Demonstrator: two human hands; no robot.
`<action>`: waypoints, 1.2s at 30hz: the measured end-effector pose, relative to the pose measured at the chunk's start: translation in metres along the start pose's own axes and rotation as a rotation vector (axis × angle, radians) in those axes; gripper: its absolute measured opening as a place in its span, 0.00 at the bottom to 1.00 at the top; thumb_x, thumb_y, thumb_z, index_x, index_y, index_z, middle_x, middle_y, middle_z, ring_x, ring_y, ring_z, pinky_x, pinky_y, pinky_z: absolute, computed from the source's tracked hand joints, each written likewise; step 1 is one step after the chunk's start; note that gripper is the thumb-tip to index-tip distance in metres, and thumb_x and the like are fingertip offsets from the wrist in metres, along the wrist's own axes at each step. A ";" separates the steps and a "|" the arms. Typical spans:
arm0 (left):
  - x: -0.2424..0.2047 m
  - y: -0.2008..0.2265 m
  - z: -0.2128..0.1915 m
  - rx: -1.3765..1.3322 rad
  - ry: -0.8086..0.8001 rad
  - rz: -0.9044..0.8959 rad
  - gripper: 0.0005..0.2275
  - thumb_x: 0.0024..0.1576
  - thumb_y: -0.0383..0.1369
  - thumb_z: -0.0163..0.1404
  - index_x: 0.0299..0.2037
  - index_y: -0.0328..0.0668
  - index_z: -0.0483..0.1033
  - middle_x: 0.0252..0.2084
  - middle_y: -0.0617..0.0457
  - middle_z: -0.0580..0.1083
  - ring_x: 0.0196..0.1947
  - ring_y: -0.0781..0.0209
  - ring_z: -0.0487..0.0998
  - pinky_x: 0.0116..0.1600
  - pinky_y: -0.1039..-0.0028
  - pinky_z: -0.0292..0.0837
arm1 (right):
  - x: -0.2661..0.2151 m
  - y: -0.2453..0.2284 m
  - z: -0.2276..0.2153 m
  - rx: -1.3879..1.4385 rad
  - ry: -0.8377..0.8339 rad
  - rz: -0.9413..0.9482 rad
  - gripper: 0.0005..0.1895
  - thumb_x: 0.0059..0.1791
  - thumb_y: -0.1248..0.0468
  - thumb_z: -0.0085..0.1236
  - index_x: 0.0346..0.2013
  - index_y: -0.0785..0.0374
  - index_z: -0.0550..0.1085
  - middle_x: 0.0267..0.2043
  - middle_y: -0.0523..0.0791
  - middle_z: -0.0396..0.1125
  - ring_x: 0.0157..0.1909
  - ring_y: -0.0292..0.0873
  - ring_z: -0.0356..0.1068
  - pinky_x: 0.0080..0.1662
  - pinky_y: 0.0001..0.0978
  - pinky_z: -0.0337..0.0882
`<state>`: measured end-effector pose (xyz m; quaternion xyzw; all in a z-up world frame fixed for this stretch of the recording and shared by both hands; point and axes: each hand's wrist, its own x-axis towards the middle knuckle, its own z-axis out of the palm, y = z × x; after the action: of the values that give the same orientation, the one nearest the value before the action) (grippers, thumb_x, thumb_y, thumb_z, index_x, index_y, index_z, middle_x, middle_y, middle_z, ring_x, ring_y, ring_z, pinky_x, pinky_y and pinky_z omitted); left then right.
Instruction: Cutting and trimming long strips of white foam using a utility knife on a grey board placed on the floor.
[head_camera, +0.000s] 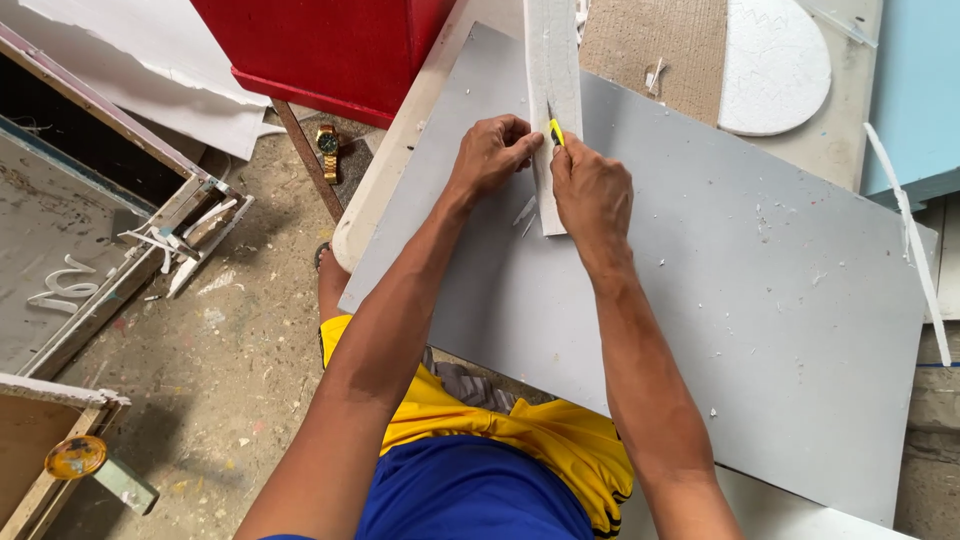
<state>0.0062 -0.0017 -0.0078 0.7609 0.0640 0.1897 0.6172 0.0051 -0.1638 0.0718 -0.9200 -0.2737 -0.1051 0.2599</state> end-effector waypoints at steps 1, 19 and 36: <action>-0.001 -0.002 0.000 0.000 0.000 -0.006 0.11 0.56 0.38 0.54 0.35 0.36 0.79 0.20 0.52 0.75 0.21 0.63 0.78 0.30 0.73 0.73 | -0.001 0.002 0.002 0.001 -0.006 0.002 0.17 0.55 0.60 0.45 0.51 0.65 0.77 0.33 0.57 0.74 0.36 0.61 0.75 0.40 0.54 0.74; 0.007 -0.015 -0.001 -0.044 0.054 -0.001 0.08 0.56 0.36 0.54 0.36 0.40 0.79 0.22 0.54 0.76 0.21 0.65 0.80 0.32 0.76 0.74 | -0.029 0.007 -0.014 -0.093 -0.208 0.024 0.19 0.54 0.60 0.44 0.51 0.64 0.78 0.29 0.57 0.73 0.33 0.62 0.75 0.35 0.51 0.73; 0.019 0.001 0.011 0.166 0.189 -0.144 0.23 0.46 0.52 0.59 0.30 0.35 0.74 0.21 0.48 0.76 0.15 0.62 0.78 0.19 0.78 0.76 | -0.066 0.019 -0.002 -0.127 -0.026 -0.044 0.13 0.52 0.63 0.55 0.45 0.68 0.80 0.13 0.45 0.66 0.11 0.36 0.56 0.18 0.31 0.62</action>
<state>0.0271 -0.0057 -0.0049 0.7814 0.1918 0.2098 0.5555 -0.0395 -0.2078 0.0429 -0.9296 -0.2903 -0.1159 0.1953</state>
